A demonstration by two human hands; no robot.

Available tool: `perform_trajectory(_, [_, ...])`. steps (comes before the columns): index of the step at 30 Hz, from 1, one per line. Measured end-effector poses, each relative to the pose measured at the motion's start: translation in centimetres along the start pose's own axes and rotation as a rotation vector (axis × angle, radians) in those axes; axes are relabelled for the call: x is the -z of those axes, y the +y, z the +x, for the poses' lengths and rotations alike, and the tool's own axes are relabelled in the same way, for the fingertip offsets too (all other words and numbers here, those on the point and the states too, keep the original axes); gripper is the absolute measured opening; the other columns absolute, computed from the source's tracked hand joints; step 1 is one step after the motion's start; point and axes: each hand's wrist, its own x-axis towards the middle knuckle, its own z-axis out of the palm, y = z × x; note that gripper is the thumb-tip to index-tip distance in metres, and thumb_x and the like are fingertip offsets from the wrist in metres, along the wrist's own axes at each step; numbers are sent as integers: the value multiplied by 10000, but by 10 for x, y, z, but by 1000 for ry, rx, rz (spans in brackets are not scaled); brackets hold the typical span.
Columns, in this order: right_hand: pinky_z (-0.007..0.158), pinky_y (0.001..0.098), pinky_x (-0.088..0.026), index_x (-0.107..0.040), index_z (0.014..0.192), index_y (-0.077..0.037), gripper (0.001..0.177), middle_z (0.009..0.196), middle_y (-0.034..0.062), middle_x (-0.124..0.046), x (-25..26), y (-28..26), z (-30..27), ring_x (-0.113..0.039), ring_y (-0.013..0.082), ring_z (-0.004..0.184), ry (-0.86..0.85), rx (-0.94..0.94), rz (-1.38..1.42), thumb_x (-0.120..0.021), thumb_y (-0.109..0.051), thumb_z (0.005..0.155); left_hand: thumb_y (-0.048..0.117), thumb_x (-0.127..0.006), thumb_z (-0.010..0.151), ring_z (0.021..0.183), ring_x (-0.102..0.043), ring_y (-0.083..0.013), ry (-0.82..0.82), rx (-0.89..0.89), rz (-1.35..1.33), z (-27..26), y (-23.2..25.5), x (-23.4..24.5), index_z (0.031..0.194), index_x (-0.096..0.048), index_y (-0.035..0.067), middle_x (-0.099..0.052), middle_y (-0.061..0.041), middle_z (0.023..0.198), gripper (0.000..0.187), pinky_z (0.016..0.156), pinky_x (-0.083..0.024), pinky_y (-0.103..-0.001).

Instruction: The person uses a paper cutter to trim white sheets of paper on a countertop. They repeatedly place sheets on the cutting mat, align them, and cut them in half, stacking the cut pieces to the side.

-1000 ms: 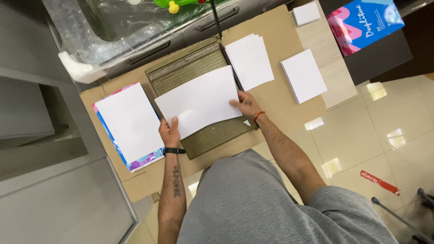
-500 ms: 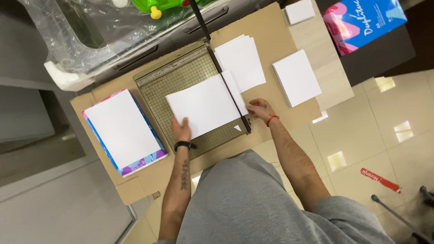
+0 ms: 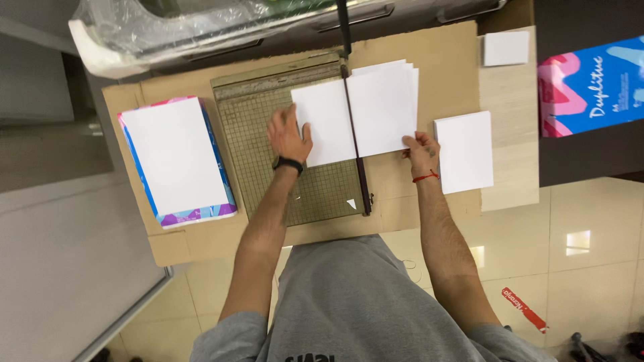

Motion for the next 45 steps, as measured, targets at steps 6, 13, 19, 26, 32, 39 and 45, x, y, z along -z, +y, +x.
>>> perform_trajectory(6, [549,365,-769,-825,1284,-34,197,1075,139,-733,-16,16,-8,-868,330,723,81,-70,228,-923,-61,1114,657,-622,1266,1722,-488,-476,117,-263,202,25,-41,-40,1782,-730,272,-475,-185,1827,653,1456,-305,-796])
perform_trajectory(13, [618,372,-799,-798,1333,-34,282,1103,105,-839,-91,12,-80,-900,276,810,88,-139,287,-977,-147,1147,686,-667,1258,1758,-491,-485,83,-200,200,24,-39,-40,1787,-737,302,-472,-175,1856,658,1506,-285,-815])
perform_trajectory(19, [573,352,-733,-843,1220,37,316,1014,118,-800,-73,116,-40,-855,249,736,85,-102,122,-1065,-158,1109,689,-651,1280,1762,-470,-473,99,-203,212,23,-41,-41,1784,-749,326,-455,-176,1881,629,1519,-267,-777])
perform_trajectory(26, [557,363,-700,-865,1185,39,304,963,135,-800,-74,117,-32,-820,248,696,93,-94,109,-1093,-142,1099,685,-636,1290,1765,-479,-456,116,-193,207,23,-42,-44,1790,-756,313,-454,-165,1895,635,1528,-272,-772])
perform_trajectory(32, [567,349,-689,-847,1198,29,323,977,127,-797,-77,112,-35,-820,238,722,105,-88,133,-1088,-165,1106,715,-636,1283,1775,-457,-446,81,-173,227,24,-40,-42,1817,-719,359,-441,-152,1888,648,1542,-262,-770])
perform_trajectory(39, [581,361,-683,-856,1219,40,315,993,142,-808,-76,113,-35,-813,242,737,94,-90,131,-1080,-159,1121,718,-653,1283,1771,-451,-441,87,-179,230,23,-42,-44,1818,-715,359,-444,-151,1889,647,1544,-251,-758])
perform_trajectory(45, [577,356,-682,-858,1240,47,306,1000,143,-811,-77,115,-34,-811,242,743,99,-84,141,-1063,-150,1128,723,-631,1288,1754,-459,-439,110,-215,286,24,-48,-52,1808,-713,345,-454,-169,1876,649,1527,-261,-756])
